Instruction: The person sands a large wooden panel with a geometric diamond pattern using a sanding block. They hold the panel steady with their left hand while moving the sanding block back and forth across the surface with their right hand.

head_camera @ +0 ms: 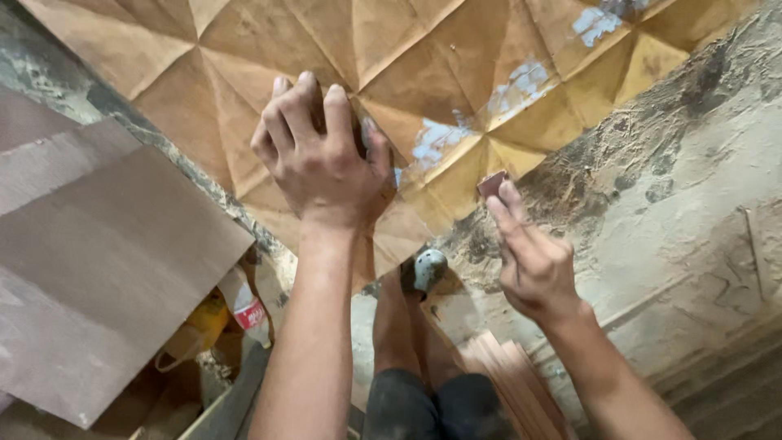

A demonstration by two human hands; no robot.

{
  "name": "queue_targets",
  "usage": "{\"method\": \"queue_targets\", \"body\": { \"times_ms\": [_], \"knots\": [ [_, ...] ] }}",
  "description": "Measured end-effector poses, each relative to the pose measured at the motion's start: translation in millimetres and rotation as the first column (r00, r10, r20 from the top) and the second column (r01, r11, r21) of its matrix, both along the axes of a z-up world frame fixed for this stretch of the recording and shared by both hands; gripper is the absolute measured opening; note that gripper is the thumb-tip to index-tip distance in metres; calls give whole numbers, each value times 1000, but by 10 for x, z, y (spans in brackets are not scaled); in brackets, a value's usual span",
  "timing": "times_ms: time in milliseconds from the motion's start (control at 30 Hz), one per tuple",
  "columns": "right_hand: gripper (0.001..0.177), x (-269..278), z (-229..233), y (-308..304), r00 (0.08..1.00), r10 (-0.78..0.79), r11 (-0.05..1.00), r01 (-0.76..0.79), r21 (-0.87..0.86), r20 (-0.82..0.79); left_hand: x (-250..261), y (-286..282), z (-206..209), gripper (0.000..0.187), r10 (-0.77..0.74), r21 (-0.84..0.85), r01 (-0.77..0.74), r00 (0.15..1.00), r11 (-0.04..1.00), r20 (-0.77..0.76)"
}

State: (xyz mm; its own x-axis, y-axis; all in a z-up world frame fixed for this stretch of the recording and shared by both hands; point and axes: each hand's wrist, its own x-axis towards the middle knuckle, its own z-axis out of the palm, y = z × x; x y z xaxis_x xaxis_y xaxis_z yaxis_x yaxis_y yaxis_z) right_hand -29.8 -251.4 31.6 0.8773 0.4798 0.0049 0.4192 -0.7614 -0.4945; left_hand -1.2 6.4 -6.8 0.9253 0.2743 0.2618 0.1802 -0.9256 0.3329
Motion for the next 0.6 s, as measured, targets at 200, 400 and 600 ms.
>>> {"method": "queue_targets", "body": {
  "times_ms": [200, 400, 600],
  "knots": [
    [60, 117, -57, 10, 1000, 13, 994, -13, 112, -5, -24, 3, 2, 37, -10, 10, 10, 1000, 1000, 9],
    [46, 132, -139, -28, 995, 42, 990, -29, 141, -85, -30, 0, -59, 38, 6, 10, -6, 1000, 1000, -4],
    [41, -93, -77, -4, 990, -16, 988, 37, 147, -137, -13, -10, 17, 39, 3, -9, -3, 1000, 1000, -9]
  ]
}}
